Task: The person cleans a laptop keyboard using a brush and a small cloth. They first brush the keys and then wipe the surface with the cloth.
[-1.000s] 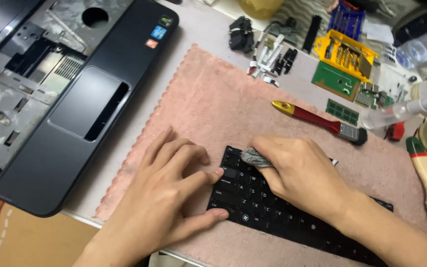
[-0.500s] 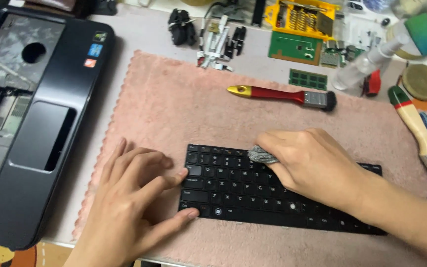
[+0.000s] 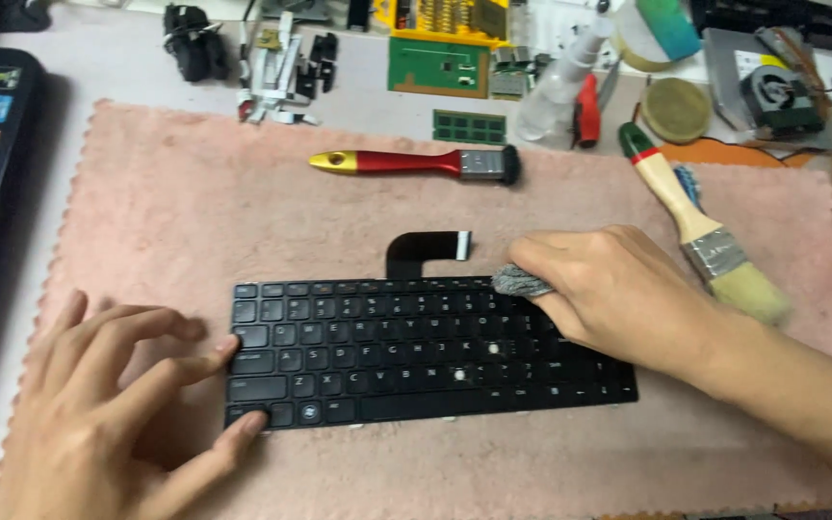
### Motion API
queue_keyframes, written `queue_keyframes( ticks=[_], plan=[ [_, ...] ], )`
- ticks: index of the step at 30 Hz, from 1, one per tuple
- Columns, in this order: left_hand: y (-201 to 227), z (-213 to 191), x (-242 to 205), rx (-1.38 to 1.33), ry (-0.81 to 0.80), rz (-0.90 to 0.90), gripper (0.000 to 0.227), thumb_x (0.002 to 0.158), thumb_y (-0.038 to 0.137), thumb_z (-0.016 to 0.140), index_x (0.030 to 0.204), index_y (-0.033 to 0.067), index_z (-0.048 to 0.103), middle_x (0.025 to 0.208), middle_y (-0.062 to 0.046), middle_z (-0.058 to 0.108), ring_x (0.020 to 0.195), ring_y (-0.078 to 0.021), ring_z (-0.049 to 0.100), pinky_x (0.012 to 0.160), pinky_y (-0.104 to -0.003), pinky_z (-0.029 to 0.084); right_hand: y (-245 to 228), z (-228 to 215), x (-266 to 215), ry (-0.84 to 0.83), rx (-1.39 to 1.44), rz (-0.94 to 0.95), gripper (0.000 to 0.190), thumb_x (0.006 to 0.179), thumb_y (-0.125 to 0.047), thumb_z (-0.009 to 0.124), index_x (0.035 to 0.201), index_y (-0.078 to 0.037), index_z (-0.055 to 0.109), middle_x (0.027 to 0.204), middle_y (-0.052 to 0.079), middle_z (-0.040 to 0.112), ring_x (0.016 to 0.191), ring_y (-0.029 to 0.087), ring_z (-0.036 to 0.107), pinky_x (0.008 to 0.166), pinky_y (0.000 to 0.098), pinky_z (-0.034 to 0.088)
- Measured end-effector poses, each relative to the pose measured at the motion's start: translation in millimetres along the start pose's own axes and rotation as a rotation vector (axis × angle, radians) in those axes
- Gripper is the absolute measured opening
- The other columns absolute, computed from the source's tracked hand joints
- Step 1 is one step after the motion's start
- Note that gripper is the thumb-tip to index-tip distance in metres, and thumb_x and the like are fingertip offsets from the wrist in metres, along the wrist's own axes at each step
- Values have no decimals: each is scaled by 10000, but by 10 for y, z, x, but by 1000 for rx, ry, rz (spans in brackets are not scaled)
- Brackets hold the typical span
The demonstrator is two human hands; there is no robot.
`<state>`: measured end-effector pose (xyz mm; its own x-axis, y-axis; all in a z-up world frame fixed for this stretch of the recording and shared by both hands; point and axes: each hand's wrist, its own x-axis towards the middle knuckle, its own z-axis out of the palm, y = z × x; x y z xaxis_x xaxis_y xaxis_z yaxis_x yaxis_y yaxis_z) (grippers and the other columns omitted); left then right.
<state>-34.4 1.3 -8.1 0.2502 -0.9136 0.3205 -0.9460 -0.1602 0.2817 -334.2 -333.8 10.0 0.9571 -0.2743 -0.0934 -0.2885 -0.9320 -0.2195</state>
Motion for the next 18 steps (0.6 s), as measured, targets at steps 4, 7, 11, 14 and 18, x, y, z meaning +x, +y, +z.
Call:
queue_keyframes(
  ticks=[4,7,11,14,18],
  plan=[
    [26,33,-36,35,25,-6,479,772,572,899,1128,253,863,1297,-55,788,1338,-307,729,1454,-687,425,240,-1,-220,6,-14,27,155,922,-128,723,936,-154,571,811,28,697,772,374,750,575,572,505],
    [95,105,-64,66,49,-39,309,878,446,867,1102,234,866,1318,-71,801,1378,-325,734,1465,-672,457,410,-39,-401,4,34,51,82,1000,-159,717,988,-148,636,836,52,736,778,379,752,639,543,532],
    [108,233,-108,0,132,-124,84,1017,201,844,1088,193,889,1295,-67,794,1300,-318,719,1533,-678,420,599,-69,-613,-1,-70,111,102,1010,-232,740,1045,-181,660,911,1,775,857,360,759,642,572,580],
    [-82,233,-92,-52,104,-92,152,1004,220,817,1129,228,901,1295,-39,795,1280,-288,717,1422,-589,441,746,-165,-719,-22,-114,135,153,1066,-320,741,1020,-194,669,908,2,755,843,366,756,641,575,594],
    [-323,57,96,-170,-30,60,280,952,353,764,1166,226,893,1207,24,869,1183,-192,779,1110,-428,480,614,-585,-644,136,40,97,171,1012,-335,805,1097,-204,876,1043,-43,912,906,207,829,835,404,629]
  ],
)
